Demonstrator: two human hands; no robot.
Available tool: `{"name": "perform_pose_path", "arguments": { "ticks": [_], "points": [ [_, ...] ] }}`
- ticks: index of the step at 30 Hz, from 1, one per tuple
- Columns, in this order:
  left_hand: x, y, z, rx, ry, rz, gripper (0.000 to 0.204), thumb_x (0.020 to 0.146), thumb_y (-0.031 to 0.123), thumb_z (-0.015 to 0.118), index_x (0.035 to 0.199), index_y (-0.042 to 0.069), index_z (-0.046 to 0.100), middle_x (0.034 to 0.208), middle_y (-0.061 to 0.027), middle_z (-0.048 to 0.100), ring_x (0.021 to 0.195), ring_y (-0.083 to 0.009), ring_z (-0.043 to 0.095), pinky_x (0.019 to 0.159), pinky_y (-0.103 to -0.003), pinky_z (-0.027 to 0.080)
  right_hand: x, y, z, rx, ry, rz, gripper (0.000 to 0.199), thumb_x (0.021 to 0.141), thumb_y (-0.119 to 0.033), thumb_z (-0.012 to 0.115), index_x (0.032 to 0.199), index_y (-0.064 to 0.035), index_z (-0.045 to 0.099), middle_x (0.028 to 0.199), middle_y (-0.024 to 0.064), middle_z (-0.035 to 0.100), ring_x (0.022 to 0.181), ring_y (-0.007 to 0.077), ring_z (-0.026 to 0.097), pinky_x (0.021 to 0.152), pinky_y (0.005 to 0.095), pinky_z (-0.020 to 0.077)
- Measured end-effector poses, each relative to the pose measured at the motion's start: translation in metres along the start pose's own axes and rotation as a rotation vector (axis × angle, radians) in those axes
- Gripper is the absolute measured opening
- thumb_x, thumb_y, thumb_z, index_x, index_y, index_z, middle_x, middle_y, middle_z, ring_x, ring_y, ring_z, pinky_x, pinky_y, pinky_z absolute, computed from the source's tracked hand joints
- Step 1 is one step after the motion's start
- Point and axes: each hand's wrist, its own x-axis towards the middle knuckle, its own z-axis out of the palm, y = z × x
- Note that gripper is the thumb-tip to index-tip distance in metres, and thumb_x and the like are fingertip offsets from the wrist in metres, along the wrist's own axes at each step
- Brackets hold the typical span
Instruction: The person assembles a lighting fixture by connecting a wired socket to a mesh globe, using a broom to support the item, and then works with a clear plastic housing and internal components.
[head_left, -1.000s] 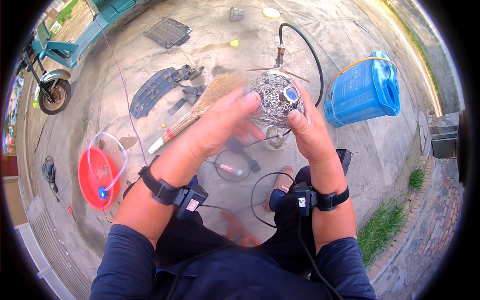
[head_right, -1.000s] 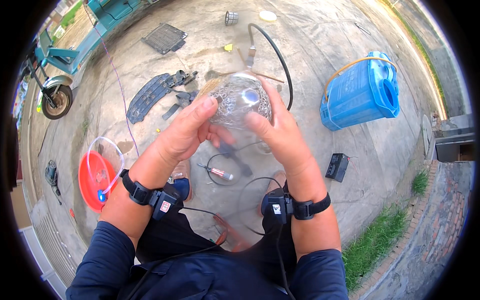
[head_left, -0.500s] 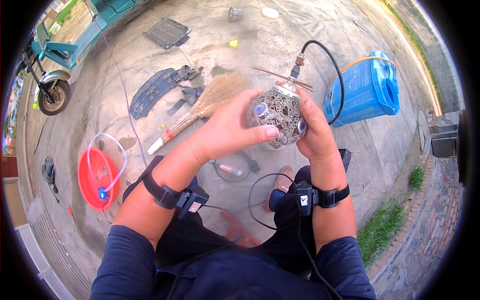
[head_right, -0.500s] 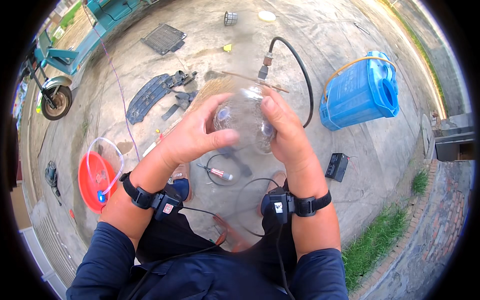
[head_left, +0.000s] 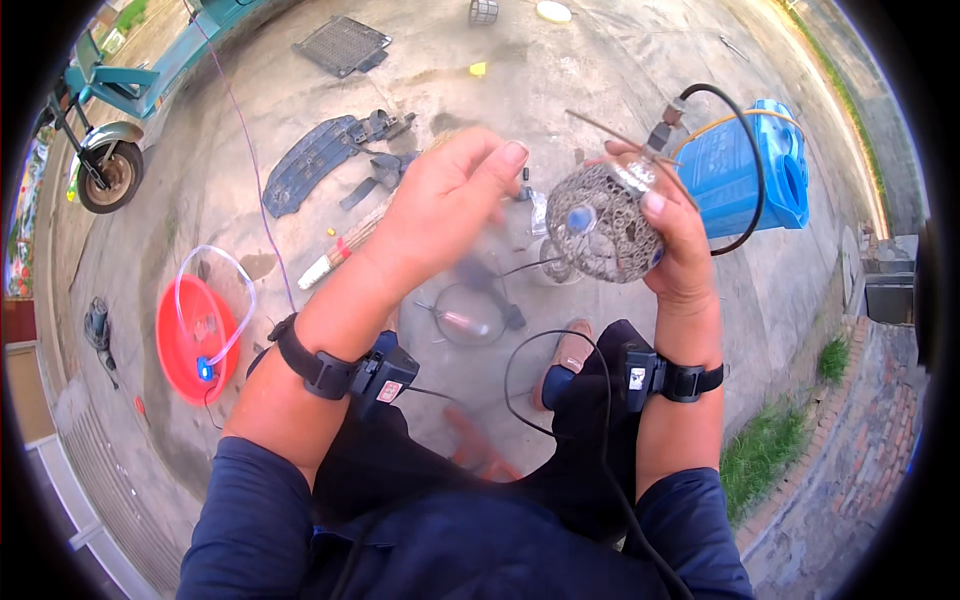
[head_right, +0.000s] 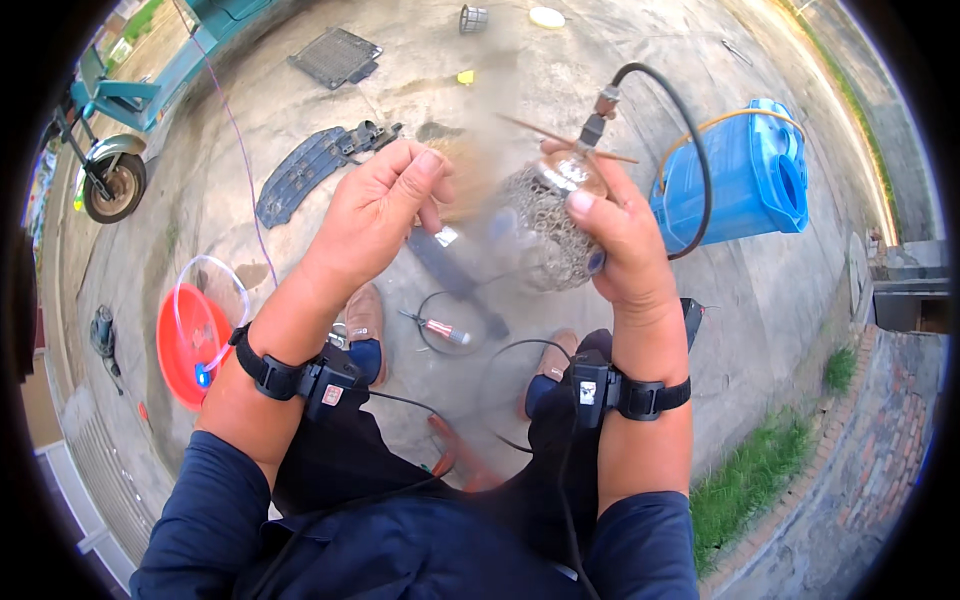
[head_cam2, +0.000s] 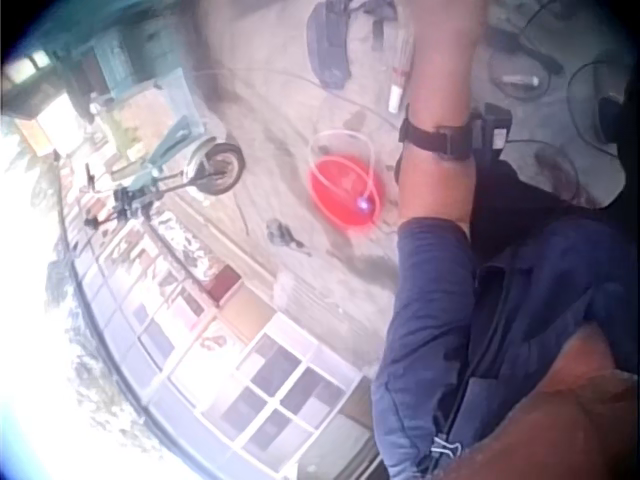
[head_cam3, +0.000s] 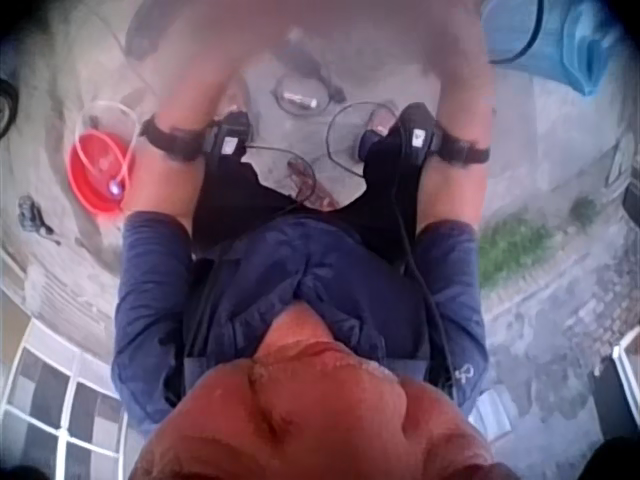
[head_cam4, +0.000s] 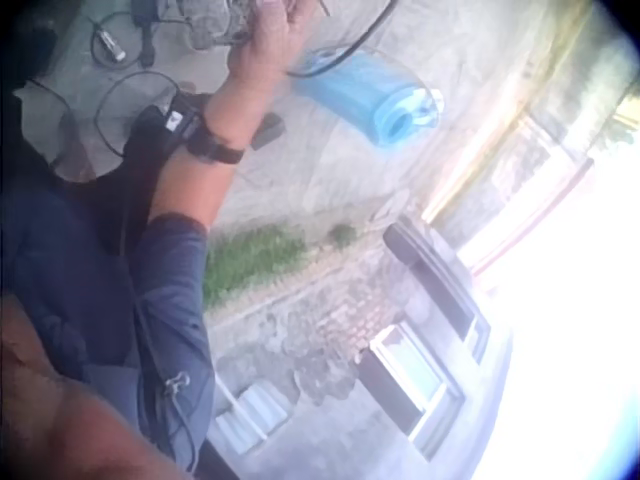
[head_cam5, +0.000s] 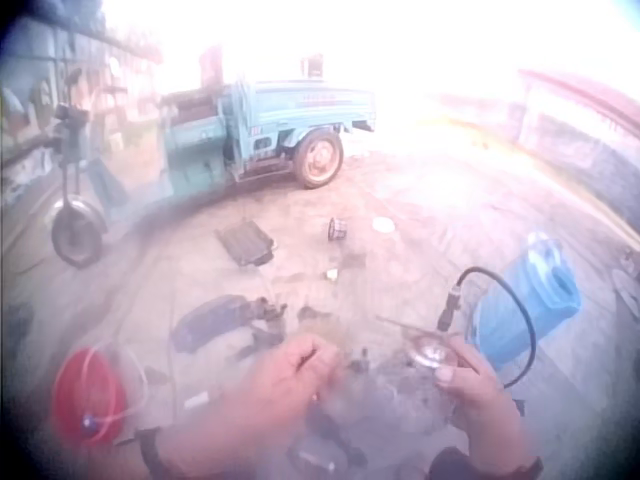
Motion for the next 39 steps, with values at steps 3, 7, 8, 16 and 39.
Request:
{"name": "perform_pose_path", "arguments": {
  "ticks": [3, 7, 8, 16, 39],
  "points": [
    [-0.002, 0.002, 0.003, -0.078, -0.077, -0.017, 0.036, 0.101, 0.034, 0.063, 0.119, 0.003, 0.059, 0.099, -0.0025, 0.066, 0.084, -0.0096, 0.064, 0.072, -0.025, 0.050, 0.004, 0.000, -0.002, 0.065, 0.050, -0.073, 0.063, 0.087, -0.022, 0.062, 0.141, 0.0051, 0.047, 0.125, 0.0168, 0.064, 0.112, 0.0240, 0.065, 0.101, 0.0374, 0.0516],
    [-0.006, 0.007, 0.017, -0.049, -0.224, -0.078, 0.083, 0.081, 0.031, 0.084, 0.146, 0.003, 0.043, 0.132, -0.0121, 0.058, 0.121, -0.0190, 0.056, 0.101, -0.035, 0.047, 0.005, 0.007, 0.011, 0.098, -0.010, -0.022, 0.060, 0.090, -0.018, 0.063, 0.143, 0.0043, 0.047, 0.127, 0.0148, 0.063, 0.116, 0.0219, 0.062, 0.102, 0.0345, 0.0484],
    [-0.007, 0.006, 0.020, 0.022, -0.220, 0.013, 0.085, 0.079, 0.030, 0.086, 0.147, 0.003, 0.043, 0.134, -0.0123, 0.057, 0.122, -0.0192, 0.055, 0.102, -0.034, 0.046, 0.005, 0.010, 0.016, 0.070, -0.012, -0.018, 0.060, 0.090, -0.018, 0.064, 0.143, 0.0035, 0.047, 0.128, 0.0132, 0.063, 0.118, 0.0206, 0.060, 0.103, 0.0334, 0.0463],
    [-0.006, 0.009, 0.020, 0.013, -0.173, 0.020, 0.098, 0.070, 0.045, 0.090, 0.142, -0.004, 0.045, 0.126, -0.0214, 0.062, 0.116, -0.0284, 0.062, 0.102, -0.037, 0.047, 0.008, 0.010, 0.005, -0.118, -0.054, 0.008, 0.066, 0.093, -0.035, 0.068, 0.145, 0.0012, 0.048, 0.131, 0.0119, 0.061, 0.122, 0.0198, 0.056, 0.105, 0.0338, 0.0426],
    [0.007, -0.016, 0.028, 0.725, 0.099, 0.266, 0.084, 0.084, 0.041, 0.079, 0.147, 0.001, 0.040, 0.134, -0.0207, 0.053, 0.119, -0.0345, 0.060, 0.098, -0.043, 0.050, -0.063, -0.162, -0.146, 0.327, 0.016, -0.428, 0.038, 0.106, -0.022, 0.055, 0.128, 0.0080, 0.052, 0.105, 0.0105, 0.053, 0.094, 0.0169, 0.053, 0.080, 0.0269, 0.0508]
  ]
}}
